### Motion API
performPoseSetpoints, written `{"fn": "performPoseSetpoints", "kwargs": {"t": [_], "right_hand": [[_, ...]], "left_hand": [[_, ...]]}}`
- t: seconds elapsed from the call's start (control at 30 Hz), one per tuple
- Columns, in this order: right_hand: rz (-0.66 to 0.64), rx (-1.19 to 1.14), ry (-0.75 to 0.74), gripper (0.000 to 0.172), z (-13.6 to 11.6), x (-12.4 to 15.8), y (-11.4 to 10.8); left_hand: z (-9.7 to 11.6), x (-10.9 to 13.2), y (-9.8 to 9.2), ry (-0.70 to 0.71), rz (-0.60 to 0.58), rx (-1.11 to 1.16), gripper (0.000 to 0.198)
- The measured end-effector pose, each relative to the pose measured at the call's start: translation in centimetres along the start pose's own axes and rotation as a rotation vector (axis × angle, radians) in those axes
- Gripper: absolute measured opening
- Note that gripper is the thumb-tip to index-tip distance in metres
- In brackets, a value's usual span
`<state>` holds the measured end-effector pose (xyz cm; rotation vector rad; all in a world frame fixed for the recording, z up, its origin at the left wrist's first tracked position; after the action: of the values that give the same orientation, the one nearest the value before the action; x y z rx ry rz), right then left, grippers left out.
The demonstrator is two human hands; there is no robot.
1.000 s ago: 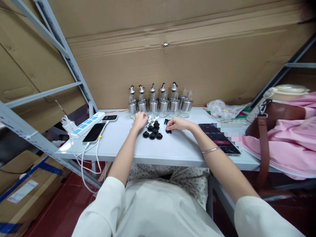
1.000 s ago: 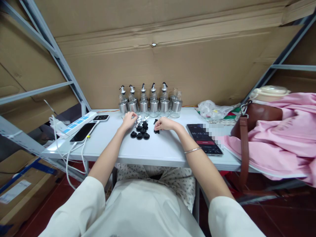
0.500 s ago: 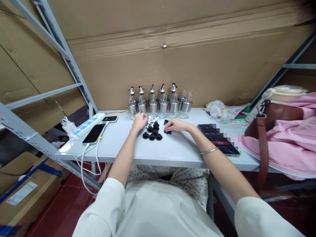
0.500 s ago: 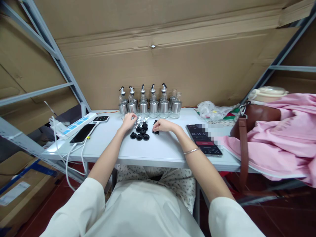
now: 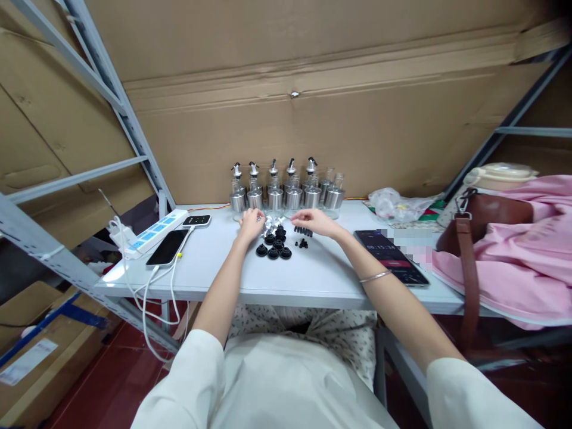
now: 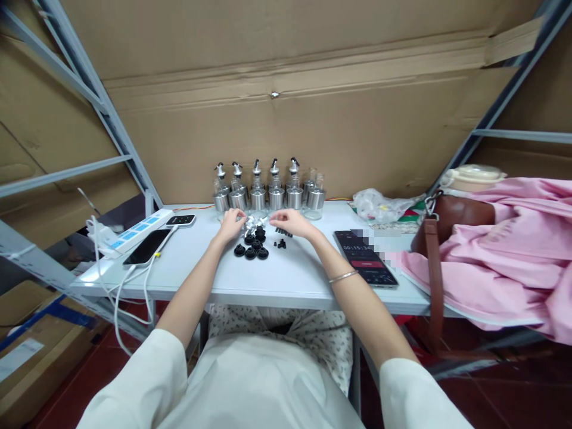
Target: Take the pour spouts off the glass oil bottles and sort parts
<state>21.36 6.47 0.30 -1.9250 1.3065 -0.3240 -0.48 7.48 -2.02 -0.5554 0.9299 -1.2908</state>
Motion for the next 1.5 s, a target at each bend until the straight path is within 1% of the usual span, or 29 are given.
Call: {"fn": "performPoseSetpoints", "kwargs": {"t": [0.1,0.17,0.23,0.3,0.37,0.43,0.5,0.6,0.67,0.73,0.83,0.87,0.93,1.0,1.07,1.1,1.17,1.2,1.27,1.3,1.33,1.4,1.43,1.5], "right_hand": [[0.375,-0.01,0.039,0.03,-0.2,-1.4,-2.1],[0.587,0.041,0.049,0.025,0.1,-2.7,-4.0],[0.735,0.12,0.052,0.025,0.5,-4.3,-6.0],[0.811,0.197,0.052,0.027,1.2,-6.1,-7.8],[0.825,0.259,0.089,0.028,1.9,-8.0,-9.3],[0.772,0.302,0.146,0.029,2.6,-9.9,-10.3],[0.709,0.316,0.183,0.03,3.0,-11.6,-10.8],[0.641,0.288,0.241,0.026,3.2,-13.5,-11.0],[0.625,0.274,0.274,0.021,3.3,-14.2,-10.8],[0.632,0.273,0.27,0.018,3.4,-14.4,-10.5],[0.665,0.278,0.202,0.021,3.3,-14.3,-10.7],[0.698,0.272,0.163,0.023,3.2,-14.2,-11.1],[0.804,0.249,0.055,0.027,2.7,-14.1,-12.3],[0.91,0.233,-0.078,0.034,1.6,-13.8,-13.9],[0.96,0.243,-0.211,0.041,-0.2,-13.1,-15.1],[0.983,0.24,-0.277,0.045,-1.4,-12.5,-15.3],[1.038,0.196,-0.386,0.051,-3.8,-10.7,-14.7],[1.053,0.171,-0.427,0.053,-5.0,-9.6,-13.8],[1.042,0.122,-0.484,0.053,-7.3,-7.1,-11.0],[1.012,0.073,-0.497,0.05,-8.2,-5.8,-9.3],[0.967,0.014,-0.504,0.048,-8.9,-4.6,-7.6],[0.876,-0.072,-0.508,0.043,-10.1,-2.5,-4.5],[0.836,-0.081,-0.501,0.042,-10.7,-1.6,-3.4],[0.84,-0.122,-0.445,0.039,-11.5,-0.3,-2.3]], "left_hand": [[0.2,0.0,0.0,0.012,0.003,-0.004,0.011],[0.4,0.1,0.1,0.023,0.001,-0.007,0.012],[0.6,0.2,0.1,0.043,0.0,-0.007,0.012],[0.8,0.3,0.0,0.061,0.007,-0.002,0.013],[0.9,0.4,-0.1,0.062,0.018,0.004,0.012],[0.9,0.3,-0.2,0.052,0.028,0.013,0.012],[0.9,0.3,-0.3,0.046,0.031,0.023,0.012],[0.9,0.2,-0.4,0.047,0.032,0.028,0.011],[1.0,0.3,-0.5,0.049,0.04,0.03,0.011],[1.2,0.4,-0.7,0.062,0.061,0.039,0.011],[1.8,0.5,-1.2,0.099,0.13,0.067,0.012],[2.1,0.6,-1.3,0.115,0.164,0.079,0.014],[2.6,0.8,-1.6,0.144,0.249,0.108,0.018],[3.1,1.1,-1.8,0.159,0.344,0.139,0.022],[3.9,1.4,-1.9,0.178,0.427,0.167,0.027],[4.4,1.7,-1.8,0.196,0.458,0.18,0.03],[5.7,2.0,-1.7,0.243,0.496,0.193,0.043],[6.4,2.2,-1.7,0.263,0.501,0.192,0.054],[7.9,2.3,-1.5,0.276,0.492,0.172,0.076],[8.5,2.3,-1.4,0.279,0.479,0.174,0.08],[9.0,2.3,-1.3,0.268,0.464,0.193,0.077],[9.4,2.4,-1.1,0.245,0.433,0.25,0.061],[9.5,2.5,-1.0,0.245,0.432,0.273,0.055],[9.3,2.8,-0.9,0.266,0.464,0.307,0.049]]}}
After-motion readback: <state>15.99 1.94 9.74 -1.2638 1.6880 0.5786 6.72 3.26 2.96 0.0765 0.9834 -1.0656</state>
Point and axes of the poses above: each hand's wrist, its own x-axis away from the middle knuckle, its own y-axis out of the palm, z = x × y, the point moved 2 cm from there along -x, towards the middle knuckle, and after that the axes turned 1 degree about -z, right-handed, at the moved point
